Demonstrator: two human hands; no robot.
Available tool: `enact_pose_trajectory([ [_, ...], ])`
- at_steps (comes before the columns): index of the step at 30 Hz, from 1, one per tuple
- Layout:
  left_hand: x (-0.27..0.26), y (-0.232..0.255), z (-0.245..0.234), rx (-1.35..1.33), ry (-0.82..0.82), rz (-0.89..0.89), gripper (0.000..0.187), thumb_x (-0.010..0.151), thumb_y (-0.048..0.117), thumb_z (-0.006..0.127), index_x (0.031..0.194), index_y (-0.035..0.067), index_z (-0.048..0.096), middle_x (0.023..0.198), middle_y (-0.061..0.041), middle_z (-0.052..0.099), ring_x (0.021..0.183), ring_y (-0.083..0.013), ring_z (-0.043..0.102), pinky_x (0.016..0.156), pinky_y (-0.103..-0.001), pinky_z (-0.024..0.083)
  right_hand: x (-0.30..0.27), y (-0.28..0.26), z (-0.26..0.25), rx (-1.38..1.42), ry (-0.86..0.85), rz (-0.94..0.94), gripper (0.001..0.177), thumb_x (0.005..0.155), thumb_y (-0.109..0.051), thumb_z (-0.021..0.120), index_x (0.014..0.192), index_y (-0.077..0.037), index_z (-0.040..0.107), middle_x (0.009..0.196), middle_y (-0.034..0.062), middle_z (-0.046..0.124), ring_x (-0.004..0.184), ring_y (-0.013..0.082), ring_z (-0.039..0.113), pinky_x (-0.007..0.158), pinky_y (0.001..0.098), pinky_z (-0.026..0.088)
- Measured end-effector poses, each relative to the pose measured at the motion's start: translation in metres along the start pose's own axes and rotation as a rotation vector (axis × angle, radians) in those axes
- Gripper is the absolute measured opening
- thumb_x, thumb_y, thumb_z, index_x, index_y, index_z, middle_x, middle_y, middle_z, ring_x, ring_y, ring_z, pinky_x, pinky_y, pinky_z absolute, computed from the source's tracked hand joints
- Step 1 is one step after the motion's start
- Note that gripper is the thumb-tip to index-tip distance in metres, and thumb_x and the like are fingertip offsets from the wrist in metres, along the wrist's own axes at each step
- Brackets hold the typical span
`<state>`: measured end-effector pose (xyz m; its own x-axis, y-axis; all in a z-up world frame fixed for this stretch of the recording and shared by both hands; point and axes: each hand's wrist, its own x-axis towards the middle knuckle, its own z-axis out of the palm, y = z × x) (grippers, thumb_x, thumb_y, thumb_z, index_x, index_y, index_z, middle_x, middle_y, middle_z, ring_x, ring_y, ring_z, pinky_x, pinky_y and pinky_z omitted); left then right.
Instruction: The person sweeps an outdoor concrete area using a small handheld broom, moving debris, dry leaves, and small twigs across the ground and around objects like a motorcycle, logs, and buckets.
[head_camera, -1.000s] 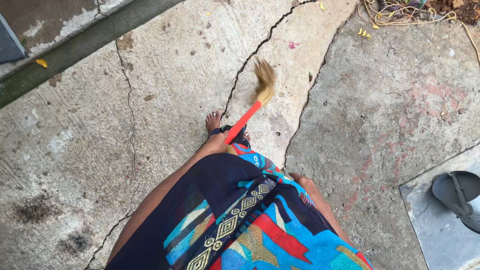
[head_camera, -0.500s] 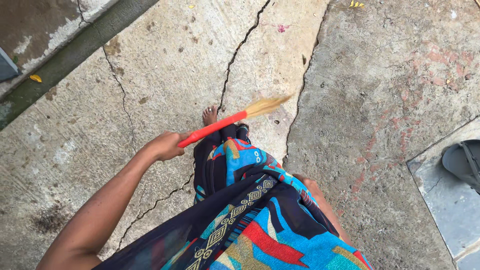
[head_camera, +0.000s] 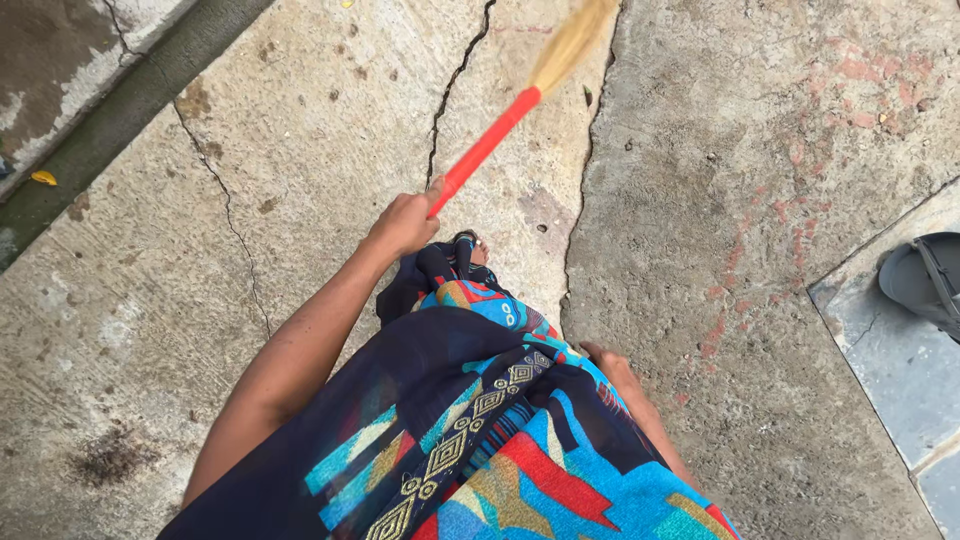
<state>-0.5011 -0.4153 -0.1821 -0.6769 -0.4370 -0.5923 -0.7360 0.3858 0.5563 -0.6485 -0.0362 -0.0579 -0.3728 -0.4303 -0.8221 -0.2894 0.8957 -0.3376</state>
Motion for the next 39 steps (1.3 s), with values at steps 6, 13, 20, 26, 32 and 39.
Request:
enact_pose_trajectory([
  [6,-0.01,0.02,0.024,0.403,-0.13,0.278,0.078,0.084,0.022,0.073,0.154,0.028,0.038,0.125,-0.029,0.064,0.123,-0.0573,0.05,0.106,-0.064,0.037,-0.083,-0.087,-0.028,0.303,0.212,-0.105,0.051,0.09,-0.025,0.067,0.135,-0.003,0.06,0.125,0.0256,0.066,0.118,0.0355,0.065,0.097,0.0456,0.049],
  [13,0.065,0.044,0.075,0.185,-0.131,-0.026,0.053,0.101,0.013,0.051,0.153,0.01,0.045,0.118,-0.024,0.071,0.113,-0.0413,0.068,0.093,-0.051,0.055,-0.007,-0.017,-0.003,0.044,-0.015,0.072,0.054,0.082,-0.024,0.072,0.132,-0.006,0.064,0.103,0.0237,0.076,0.099,0.0307,0.077,0.083,0.0413,0.06],
  [20,0.076,0.037,-0.008,-0.04,0.143,-0.127,0.078,0.093,0.021,0.062,0.162,0.03,0.026,0.101,-0.024,0.072,0.092,-0.0416,0.072,0.085,-0.051,0.055,0.064,0.133,0.06,0.026,0.041,-0.019,0.048,0.087,-0.022,0.066,0.134,-0.014,0.063,0.098,0.018,0.078,0.095,0.0322,0.077,0.083,0.0432,0.059],
  [26,-0.039,-0.058,-0.051,-0.051,0.316,-0.246,0.081,0.092,0.025,0.067,0.164,0.023,0.029,0.095,-0.029,0.072,0.087,-0.0434,0.071,0.081,-0.051,0.055,0.084,0.129,0.048,-0.092,0.045,-0.065,0.044,0.09,-0.028,0.065,0.132,-0.016,0.066,0.105,0.022,0.074,0.102,0.0361,0.073,0.086,0.0454,0.058],
  [32,-0.127,-0.144,-0.011,-0.476,0.403,-0.75,0.077,0.095,0.013,0.064,0.162,0.021,0.028,0.08,-0.018,0.07,0.055,-0.0245,0.063,0.048,-0.042,0.052,0.052,0.023,-0.021,0.027,-0.031,-0.152,0.04,0.086,-0.023,0.063,0.124,-0.01,0.069,0.106,0.0214,0.077,0.101,0.0316,0.077,0.085,0.0411,0.057],
  [39,-0.06,-0.197,0.041,-1.171,0.406,-0.816,0.041,0.084,-0.006,0.068,0.12,0.001,0.05,0.074,-0.005,0.056,0.049,-0.0136,0.054,0.036,-0.032,0.041,0.109,-0.024,-0.043,-0.002,-0.075,-0.183,0.043,0.087,-0.028,0.064,0.124,-0.008,0.069,0.109,0.0209,0.078,0.105,0.0296,0.077,0.087,0.0407,0.057],
])
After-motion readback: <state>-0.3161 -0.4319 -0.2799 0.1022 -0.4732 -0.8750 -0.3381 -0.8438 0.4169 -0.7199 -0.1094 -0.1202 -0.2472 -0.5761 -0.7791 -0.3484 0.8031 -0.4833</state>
